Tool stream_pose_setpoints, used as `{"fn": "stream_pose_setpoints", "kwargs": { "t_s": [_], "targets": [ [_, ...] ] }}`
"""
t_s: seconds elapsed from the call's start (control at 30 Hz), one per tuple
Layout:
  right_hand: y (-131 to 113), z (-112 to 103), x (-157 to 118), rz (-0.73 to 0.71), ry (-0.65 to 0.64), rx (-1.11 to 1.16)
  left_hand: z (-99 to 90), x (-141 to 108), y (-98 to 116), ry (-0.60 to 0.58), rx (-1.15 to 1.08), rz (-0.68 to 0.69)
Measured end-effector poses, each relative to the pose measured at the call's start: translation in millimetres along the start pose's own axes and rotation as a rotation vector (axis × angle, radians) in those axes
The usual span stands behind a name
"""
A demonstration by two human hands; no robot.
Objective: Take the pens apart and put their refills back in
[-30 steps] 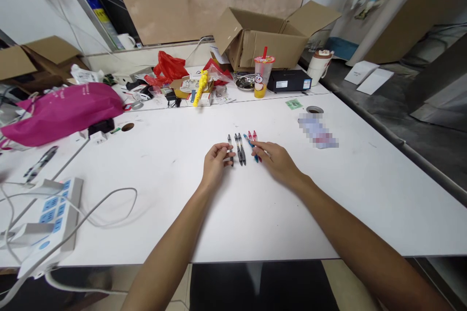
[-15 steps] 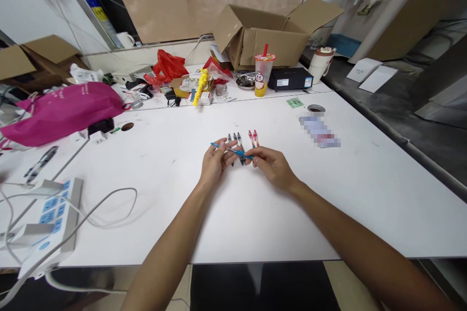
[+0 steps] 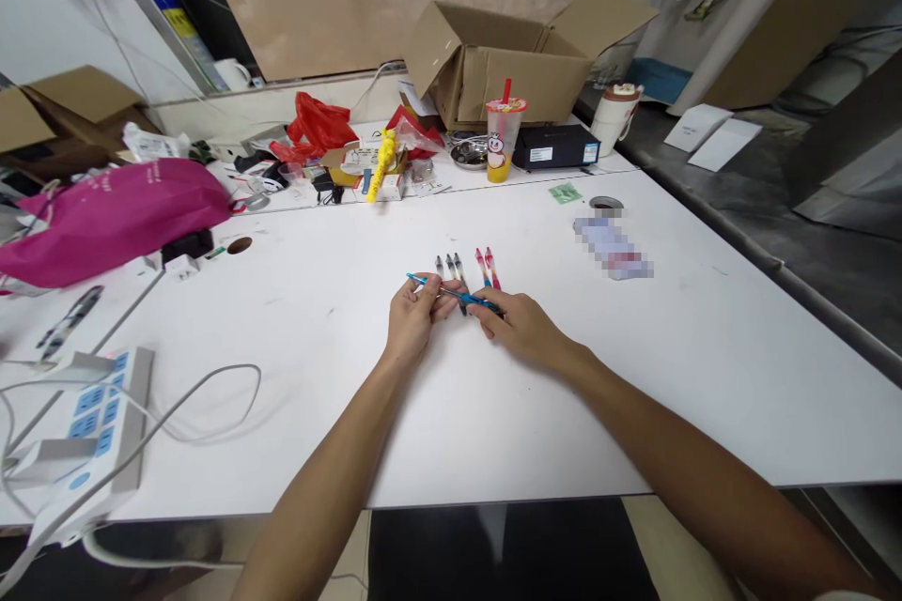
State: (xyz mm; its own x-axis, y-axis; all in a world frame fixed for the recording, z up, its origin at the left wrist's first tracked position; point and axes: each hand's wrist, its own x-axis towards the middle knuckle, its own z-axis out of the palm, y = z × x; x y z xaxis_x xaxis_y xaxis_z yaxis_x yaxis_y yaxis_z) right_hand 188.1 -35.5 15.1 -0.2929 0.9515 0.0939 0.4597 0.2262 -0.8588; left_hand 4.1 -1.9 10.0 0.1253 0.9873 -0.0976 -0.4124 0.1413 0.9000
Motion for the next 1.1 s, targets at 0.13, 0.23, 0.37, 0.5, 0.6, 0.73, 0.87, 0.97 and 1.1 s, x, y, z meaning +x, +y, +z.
{"fn": "stream_pose_setpoints", "kwargs": {
  "t_s": [0.13,0.23,0.37,0.5,0.6,0.73,0.87,0.97,1.1],
  "targets": [
    [6.0,5.0,4.9,0.0,0.073,0.198,0.2,1.6,-1.4,0.032,0.006,-0.015],
    [11.1,7.5,9.6,-0.027,0.143,0.272,-0.1,2.3,-2.5,0.037,0.017,-0.026],
    [14.7,6.8,11.6,-0.037,0.228,0.26,0.8,1.7,-2.6,0.063,0.019,-0.026],
    [15.6,6.2,11.3,-0.024,0.216,0.246,2.4,1.0,-2.1,0.093,0.012,-0.032],
    [14.9,7.2,11.7,-0.04,0.242,0.245,2.7,1.1,-2.5,0.113,0.012,-0.035],
    [13.5,8.8,12.7,-0.011,0.247,0.26,2.7,1.1,-3.7,0.121,0.014,-0.035],
    [12.5,8.3,12.4,-0.01,0.247,0.254,2.3,1.4,-5.2,0.123,0.02,-0.039],
    [12.0,6.0,11.9,-0.082,0.283,0.191,1.6,2.9,-5.6,0.129,0.004,-0.05],
    [11.7,1.2,12.0,-0.158,0.332,0.158,1.2,5.0,-3.6,0.165,-0.066,-0.067]
  ]
}}
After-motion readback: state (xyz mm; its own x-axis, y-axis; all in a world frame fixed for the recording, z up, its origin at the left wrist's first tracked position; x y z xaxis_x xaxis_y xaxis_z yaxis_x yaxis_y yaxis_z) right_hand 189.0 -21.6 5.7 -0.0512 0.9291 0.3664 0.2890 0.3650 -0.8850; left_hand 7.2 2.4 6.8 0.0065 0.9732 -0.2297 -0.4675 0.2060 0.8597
